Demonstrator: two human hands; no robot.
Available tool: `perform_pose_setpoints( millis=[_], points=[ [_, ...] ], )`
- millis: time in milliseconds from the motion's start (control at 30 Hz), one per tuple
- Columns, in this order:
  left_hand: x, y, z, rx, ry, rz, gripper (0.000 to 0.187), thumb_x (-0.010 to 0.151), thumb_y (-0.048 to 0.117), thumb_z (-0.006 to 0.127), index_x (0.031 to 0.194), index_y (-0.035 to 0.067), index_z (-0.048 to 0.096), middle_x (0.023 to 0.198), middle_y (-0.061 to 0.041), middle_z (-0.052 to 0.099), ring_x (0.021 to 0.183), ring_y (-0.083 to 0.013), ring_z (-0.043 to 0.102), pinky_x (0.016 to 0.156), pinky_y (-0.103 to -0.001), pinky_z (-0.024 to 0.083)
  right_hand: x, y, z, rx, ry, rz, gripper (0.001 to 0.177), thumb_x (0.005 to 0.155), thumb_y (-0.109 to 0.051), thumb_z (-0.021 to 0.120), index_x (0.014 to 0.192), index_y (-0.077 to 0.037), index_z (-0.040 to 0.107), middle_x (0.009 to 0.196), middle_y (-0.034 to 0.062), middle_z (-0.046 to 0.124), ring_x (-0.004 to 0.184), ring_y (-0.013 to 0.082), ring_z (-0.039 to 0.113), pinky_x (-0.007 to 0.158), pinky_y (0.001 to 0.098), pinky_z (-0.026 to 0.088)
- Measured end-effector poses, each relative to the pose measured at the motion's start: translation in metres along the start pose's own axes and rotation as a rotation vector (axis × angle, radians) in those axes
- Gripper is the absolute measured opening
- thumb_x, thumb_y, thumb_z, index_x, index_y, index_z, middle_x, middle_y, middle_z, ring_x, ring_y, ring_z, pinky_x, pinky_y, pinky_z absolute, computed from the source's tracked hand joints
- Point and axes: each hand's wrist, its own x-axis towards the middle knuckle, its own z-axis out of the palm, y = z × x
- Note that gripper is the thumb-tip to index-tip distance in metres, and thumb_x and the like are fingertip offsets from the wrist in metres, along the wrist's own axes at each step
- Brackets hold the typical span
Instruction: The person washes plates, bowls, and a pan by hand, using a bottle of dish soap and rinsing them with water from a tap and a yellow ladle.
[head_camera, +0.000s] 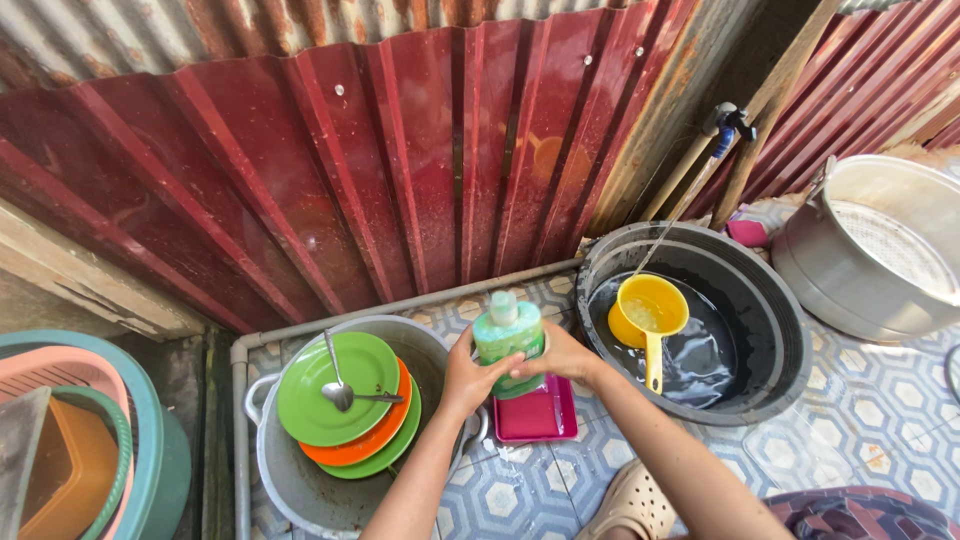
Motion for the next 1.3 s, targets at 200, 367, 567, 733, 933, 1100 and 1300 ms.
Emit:
perform_pose_setpoints(
  millis=[200, 367, 567, 733, 933, 1100, 1300],
  points=[
    [0.006, 0.017, 0.011, -0.235, -0.038, 0.018, 0.054, 0.090, 0.022, 0.077, 0.137, 0.004, 0.057, 0.137, -0.016, 0.052, 0.131, -0.0226, 0.055, 0.108, -0.035, 0.047, -0.030, -0.058, -0.012, -0.031, -0.004, 0.033, 0.054, 0.063, -0.016, 0.093, 0.112, -0.006, 0.073, 0.103, 0.0025, 0.079, 0.095, 0.0139, 0.073, 0.089, 0.0326, 0.059],
    [0.011, 0.039, -0.004, -0.446, -0.242, 0.023, 0.045, 0.101, 0.017, 0.064, 0.142, 0.002, 0.055, 0.139, -0.012, 0.062, 0.130, -0.0189, 0.058, 0.112, -0.036, 0.045, -0.059, -0.089, -0.025, -0.377, -0.120, 0.109, 0.055, 0.061, -0.016, 0.094, 0.110, -0.008, 0.072, 0.100, 0.0048, 0.080, 0.093, 0.0145, 0.075, 0.090, 0.0310, 0.060],
    [0.007, 0.044, 0.011, -0.469, -0.285, 0.075, 0.044, 0.106, 0.019, 0.059, 0.145, 0.000, 0.055, 0.133, -0.015, 0.068, 0.127, -0.0192, 0.062, 0.114, -0.034, 0.046, -0.069, -0.078, -0.029, -0.241, -0.266, 0.253, 0.053, 0.062, -0.015, 0.093, 0.110, -0.003, 0.074, 0.100, 0.0073, 0.080, 0.092, 0.0173, 0.076, 0.089, 0.0335, 0.061],
    [0.006, 0.050, 0.007, -0.463, -0.324, 0.052, 0.052, 0.101, 0.020, 0.059, 0.150, 0.007, 0.044, 0.130, -0.012, 0.068, 0.123, -0.0163, 0.063, 0.108, -0.031, 0.047, -0.065, -0.051, -0.026, -0.006, -0.291, 0.236, 0.062, 0.061, -0.009, 0.093, 0.118, 0.000, 0.070, 0.104, 0.0091, 0.078, 0.097, 0.0202, 0.074, 0.093, 0.0358, 0.060],
    [0.007, 0.039, 0.009, -0.423, -0.241, 0.025, 0.040, 0.107, 0.026, 0.056, 0.133, -0.003, 0.064, 0.117, -0.013, 0.073, 0.111, -0.0178, 0.069, 0.100, -0.032, 0.053, -0.061, -0.036, -0.011, 0.187, -0.331, 0.258, 0.078, 0.060, -0.007, 0.092, 0.131, -0.005, 0.061, 0.115, 0.0067, 0.074, 0.109, 0.0197, 0.071, 0.100, 0.0362, 0.056],
    [0.012, 0.024, 0.001, -0.484, -0.195, -0.091, 0.043, 0.108, 0.033, 0.051, 0.116, -0.005, 0.069, 0.100, -0.009, 0.075, 0.092, -0.0161, 0.072, 0.086, -0.034, 0.058, -0.059, -0.033, -0.003, 0.248, -0.355, 0.256, 0.076, 0.060, -0.009, 0.092, 0.129, -0.009, 0.060, 0.112, 0.0055, 0.074, 0.106, 0.0187, 0.071, 0.098, 0.0368, 0.056],
    [0.021, 0.002, 0.000, -0.580, -0.235, -0.121, 0.048, 0.112, 0.036, 0.051, 0.119, -0.009, 0.067, 0.099, -0.014, 0.073, 0.093, -0.0197, 0.071, 0.090, -0.036, 0.056, -0.062, -0.052, -0.012, -0.041, -0.404, 0.264, 0.060, 0.062, -0.011, 0.094, 0.117, 0.000, 0.072, 0.106, 0.0098, 0.079, 0.098, 0.0179, 0.075, 0.097, 0.0353, 0.057]
  ],
)
